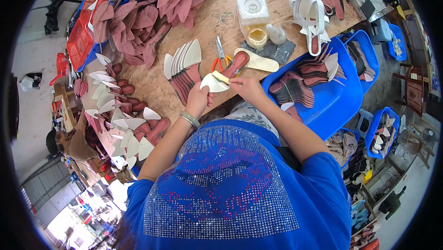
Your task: The person applies adhesive to the sole of a slipper using a small brush and then presses a fabric upper onto the sole. They repeat this process for multiple slippers, picking up new units from a pile and placing the finished ones into a blue bin.
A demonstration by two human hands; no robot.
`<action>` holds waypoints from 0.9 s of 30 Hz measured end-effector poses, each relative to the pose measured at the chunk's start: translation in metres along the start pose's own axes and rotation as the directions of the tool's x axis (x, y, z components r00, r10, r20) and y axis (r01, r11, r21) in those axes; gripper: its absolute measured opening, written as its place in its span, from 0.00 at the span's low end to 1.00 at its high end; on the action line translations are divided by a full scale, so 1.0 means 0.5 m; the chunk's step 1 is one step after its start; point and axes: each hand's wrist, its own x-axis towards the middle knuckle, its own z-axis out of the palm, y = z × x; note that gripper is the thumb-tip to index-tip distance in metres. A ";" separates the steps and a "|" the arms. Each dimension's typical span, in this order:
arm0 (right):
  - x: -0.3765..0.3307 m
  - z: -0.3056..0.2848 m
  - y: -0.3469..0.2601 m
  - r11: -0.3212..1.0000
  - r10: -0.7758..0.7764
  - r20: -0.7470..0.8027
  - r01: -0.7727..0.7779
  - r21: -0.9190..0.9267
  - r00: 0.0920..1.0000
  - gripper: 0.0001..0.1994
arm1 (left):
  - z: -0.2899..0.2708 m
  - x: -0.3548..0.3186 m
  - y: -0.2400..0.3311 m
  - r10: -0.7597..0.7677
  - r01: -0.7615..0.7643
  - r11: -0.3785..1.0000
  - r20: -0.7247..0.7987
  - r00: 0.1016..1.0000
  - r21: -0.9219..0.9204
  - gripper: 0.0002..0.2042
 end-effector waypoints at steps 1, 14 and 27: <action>0.002 0.005 -0.013 0.989 0.070 0.024 -0.072 0.131 0.997 0.11 | 0.001 -0.001 0.000 0.004 -0.004 1.000 -0.014 1.000 0.000 0.09; 0.047 -0.102 0.073 0.972 -0.052 -0.177 0.009 -0.235 0.983 0.10 | 0.004 0.003 0.000 0.002 -0.002 1.000 -0.013 1.000 -0.023 0.08; -0.052 -0.118 0.122 0.982 0.004 -0.222 -0.045 -0.183 0.975 0.11 | -0.007 0.001 -0.002 -0.001 0.005 0.983 0.025 1.000 -0.181 0.11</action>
